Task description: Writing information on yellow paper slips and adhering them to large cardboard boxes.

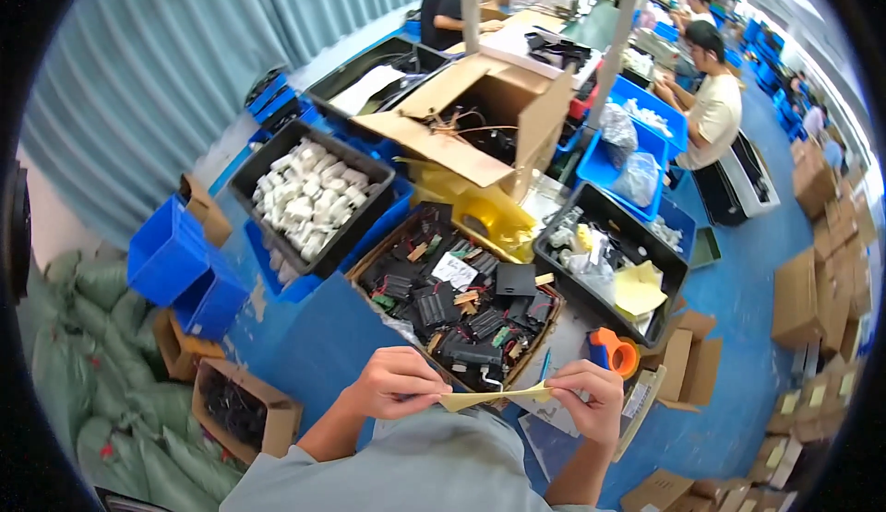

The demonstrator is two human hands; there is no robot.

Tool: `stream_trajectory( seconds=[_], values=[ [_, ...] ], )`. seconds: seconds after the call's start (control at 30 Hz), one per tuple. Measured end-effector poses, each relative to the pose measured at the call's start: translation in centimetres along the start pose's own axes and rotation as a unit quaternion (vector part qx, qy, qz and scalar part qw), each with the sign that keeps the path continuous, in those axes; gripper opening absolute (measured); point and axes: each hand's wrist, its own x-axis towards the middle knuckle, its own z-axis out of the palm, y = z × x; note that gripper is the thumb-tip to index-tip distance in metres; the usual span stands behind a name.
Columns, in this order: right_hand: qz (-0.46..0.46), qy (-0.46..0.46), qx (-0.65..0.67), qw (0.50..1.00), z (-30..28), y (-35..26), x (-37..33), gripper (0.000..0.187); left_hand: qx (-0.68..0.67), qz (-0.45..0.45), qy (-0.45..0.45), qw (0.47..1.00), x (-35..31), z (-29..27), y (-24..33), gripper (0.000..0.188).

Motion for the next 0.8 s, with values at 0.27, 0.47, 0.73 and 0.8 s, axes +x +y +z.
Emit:
stream_trajectory(
  seconds=[0.27,0.47,0.73,0.8],
  values=[
    [0.056,0.133,0.005,0.990,-1.0,0.0,-3.9,0.013,-0.178,-0.123,-0.014,0.976,3.8,3.2,0.2,0.025],
    [0.123,0.207,0.020,0.970,-1.3,0.2,-5.0,0.013,-0.169,-0.176,-0.112,0.963,3.1,4.1,-1.8,0.024],
    [0.066,0.064,-0.141,0.986,0.9,-1.1,-3.4,0.013,0.107,0.052,-0.065,0.991,7.5,4.0,1.1,0.012],
    [0.051,0.056,-0.145,0.987,1.5,-1.3,-3.1,0.013,0.107,0.066,-0.077,0.989,7.7,4.6,1.1,0.011]
  ],
)
